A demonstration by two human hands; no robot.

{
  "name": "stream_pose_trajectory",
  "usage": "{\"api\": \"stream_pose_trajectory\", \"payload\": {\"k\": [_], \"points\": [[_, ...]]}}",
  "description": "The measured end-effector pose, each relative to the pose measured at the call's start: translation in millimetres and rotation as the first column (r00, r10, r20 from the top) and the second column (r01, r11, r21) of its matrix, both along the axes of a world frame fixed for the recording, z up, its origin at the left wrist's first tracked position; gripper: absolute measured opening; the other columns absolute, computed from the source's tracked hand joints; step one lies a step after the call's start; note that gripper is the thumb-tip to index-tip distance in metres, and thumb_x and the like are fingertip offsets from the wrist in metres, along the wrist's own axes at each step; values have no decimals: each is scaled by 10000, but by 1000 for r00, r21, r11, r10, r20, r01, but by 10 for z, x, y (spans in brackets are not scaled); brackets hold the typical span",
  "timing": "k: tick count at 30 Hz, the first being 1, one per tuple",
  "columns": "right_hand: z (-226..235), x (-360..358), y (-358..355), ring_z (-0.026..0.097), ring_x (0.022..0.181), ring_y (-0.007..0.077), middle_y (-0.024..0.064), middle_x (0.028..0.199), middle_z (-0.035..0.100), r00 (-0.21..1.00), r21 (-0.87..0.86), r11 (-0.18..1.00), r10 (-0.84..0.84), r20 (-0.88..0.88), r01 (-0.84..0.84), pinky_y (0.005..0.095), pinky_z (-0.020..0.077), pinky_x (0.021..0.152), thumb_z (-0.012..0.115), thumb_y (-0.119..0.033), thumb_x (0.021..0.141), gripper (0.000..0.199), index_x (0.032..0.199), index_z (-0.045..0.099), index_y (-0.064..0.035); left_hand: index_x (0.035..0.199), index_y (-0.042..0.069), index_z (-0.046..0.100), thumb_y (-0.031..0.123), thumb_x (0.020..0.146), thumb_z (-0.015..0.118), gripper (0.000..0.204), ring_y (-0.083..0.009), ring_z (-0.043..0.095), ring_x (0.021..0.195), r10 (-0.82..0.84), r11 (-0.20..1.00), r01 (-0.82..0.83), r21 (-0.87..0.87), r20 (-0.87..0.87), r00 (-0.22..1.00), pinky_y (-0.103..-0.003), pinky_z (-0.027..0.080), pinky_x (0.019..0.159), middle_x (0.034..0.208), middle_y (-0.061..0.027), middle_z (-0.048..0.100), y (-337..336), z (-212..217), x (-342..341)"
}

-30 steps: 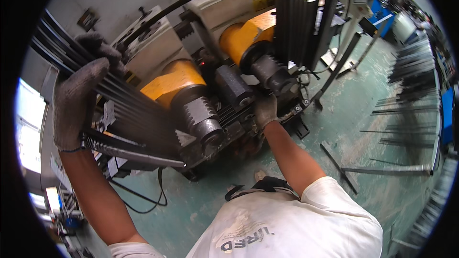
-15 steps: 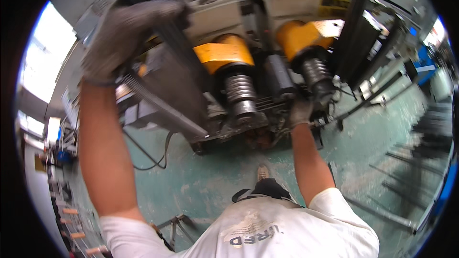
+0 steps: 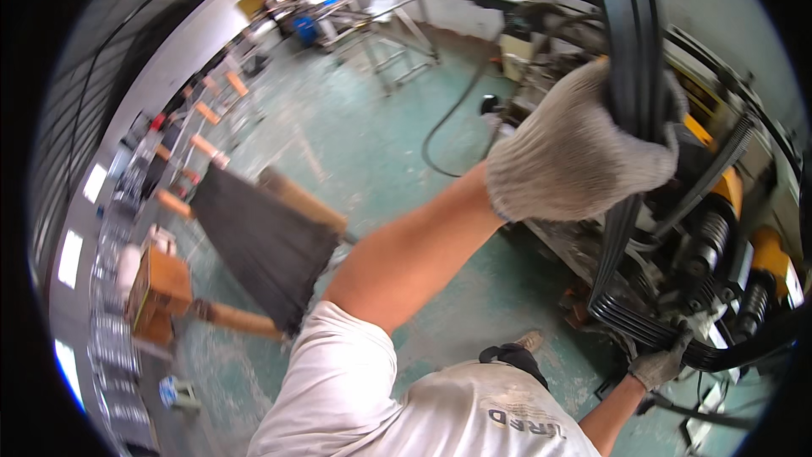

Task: The person repeatedly feeds bundles of long metal rods into a bending machine, operates the machine to bend them, and then stacks the finished rods on a nearby rack. The process is repeated continuously throughout the clip.

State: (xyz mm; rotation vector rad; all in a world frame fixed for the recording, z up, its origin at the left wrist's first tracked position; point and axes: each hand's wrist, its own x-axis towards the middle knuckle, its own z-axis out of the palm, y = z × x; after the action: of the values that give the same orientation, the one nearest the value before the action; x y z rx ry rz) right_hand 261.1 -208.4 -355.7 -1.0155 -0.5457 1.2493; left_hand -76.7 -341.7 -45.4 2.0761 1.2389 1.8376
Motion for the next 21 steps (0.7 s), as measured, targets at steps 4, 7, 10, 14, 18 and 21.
{"api": "stream_pose_trajectory", "payload": {"k": [4, 7, 10, 14, 18, 21], "points": [[-145, -615, -361, 727, 1089, 258, 178, 1240, 750, 948, 204, 958, 137, 286, -200, 383, 587, 1023, 691, -238, 1119, 399, 1310, 718, 111, 1262, 20, 637, -19, 922, 833, 394, -223, 781, 990, 75, 996, -40, -74, 569, 819, -397, 651, 945, 992, -70, 761, -1792, -506, -269], [175, -1311, -1012, 734, 988, 251, 154, 1089, 761, 885, 258, 886, 276, 375, -385, 377, 590, 923, 702, -220, 1104, 343, 1214, 745, 101, 1259, 12, 623, -71, 920, 807, 395, -244, 778, 1023, 312, 937, -332, -110, 691, 652, -398, 646, 928, 1006, -74, 743, -3099, -815, -226], [107, -1901, -1594, 736, 967, 255, 178, 1104, 753, 800, 300, 759, 455, 391, -578, 395, 618, 878, 726, -244, 1095, 388, 1232, 726, 119, 1203, 14, 623, -81, 940, 729, 299, -239, 769, 997, 571, 758, -597, -263, 710, 413, -398, 635, 911, 943, -70, 722, -4304, -951, 100], [429, -2658, -2631, 762, 1019, 257, 196, 1175, 772, 601, 217, 561, 763, 240, -799, 384, 655, 888, 741, -224, 1095, 418, 1347, 691, 106, 1189, 30, 632, -89, 939, 697, 284, -242, 763, 997, 630, 502, -841, -202, 751, 196, -435, 628, 967, 939, -82, 744, -5517, -1137, 816], [669, -3298, -3677, 732, 939, 246, 180, 1147, 741, 338, 253, 275, 906, 255, -927, 386, 639, 857, 750, -228, 1096, 436, 1318, 654, 135, 1227, 6, 636, -99, 934, 656, 313, -292, 772, 981, 564, 151, -976, -154, 824, -42, -468, 640, 961, 987, -127, 749, -6244, -1113, 1702], [806, -3684, -4443, 707, 922, 225, 160, 1103, 724, 41, 372, -48, 973, 227, -927, 379, 618, 826, 736, -201, 1106, 375, 1302, 659, 110, 1211, -16, 648, -65, 897, 663, 318, -346, 768, 922, 501, -163, -979, -123, 844, -190, -501, 656, 911, 940, -175, 722, -6662, -1078, 2294]]}}
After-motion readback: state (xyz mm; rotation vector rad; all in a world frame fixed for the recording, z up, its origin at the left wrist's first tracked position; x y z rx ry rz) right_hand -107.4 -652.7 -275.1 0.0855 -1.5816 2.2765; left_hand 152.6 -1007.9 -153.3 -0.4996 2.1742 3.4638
